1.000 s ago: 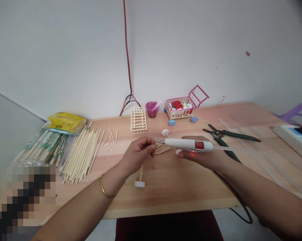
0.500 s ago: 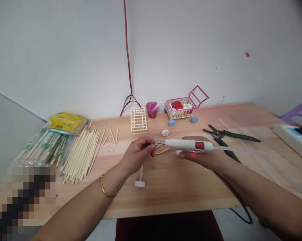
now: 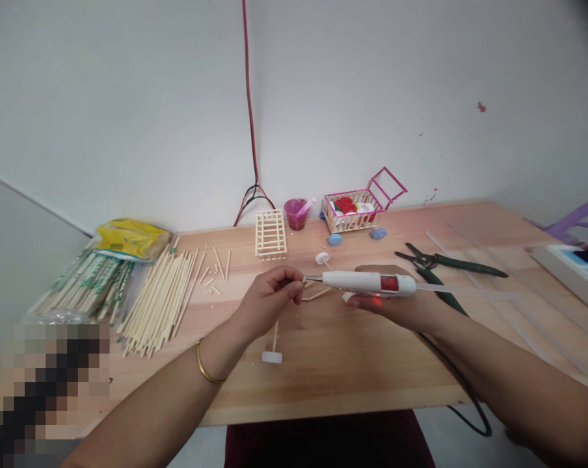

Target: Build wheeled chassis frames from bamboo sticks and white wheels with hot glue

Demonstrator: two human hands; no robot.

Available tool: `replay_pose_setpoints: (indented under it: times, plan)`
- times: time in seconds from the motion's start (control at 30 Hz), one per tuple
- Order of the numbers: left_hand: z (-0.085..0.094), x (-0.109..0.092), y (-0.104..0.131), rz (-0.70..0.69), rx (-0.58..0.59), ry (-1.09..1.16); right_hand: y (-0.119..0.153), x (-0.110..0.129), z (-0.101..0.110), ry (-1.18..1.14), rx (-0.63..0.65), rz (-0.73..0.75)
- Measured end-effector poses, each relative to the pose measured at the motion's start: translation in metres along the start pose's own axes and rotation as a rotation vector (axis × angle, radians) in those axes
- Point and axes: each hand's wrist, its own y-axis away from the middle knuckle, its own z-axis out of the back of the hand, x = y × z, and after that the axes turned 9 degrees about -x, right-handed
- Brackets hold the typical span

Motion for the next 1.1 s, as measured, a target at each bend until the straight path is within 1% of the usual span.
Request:
replay_pose_setpoints:
  times: [0.27, 0.4, 0.7, 1.1]
  plan:
    - [0.0012, 0.0017, -0.0008, -0.023, 0.028, 0.002, -0.0002, 0.0021, 0.0005, -0.010, -0.009, 0.013]
    - [0.0006, 0.0005, -0.0011, -0.023, 0.019, -0.003, -0.0003, 0.0020, 0.0020, 0.014, -0.004, 0.050]
    - [-0.0005, 0.0002, -0.0014, -0.019, -0.003, 0.022, -0.0009, 0.0000, 0.0038, 0.075, -0.012, 0.051]
    - [-0.0004, -0.0018, -0.0003, -0.029, 0.012, -0.010, 0.0008, 0.0003, 0.0035, 0.049, -0.029, 0.062]
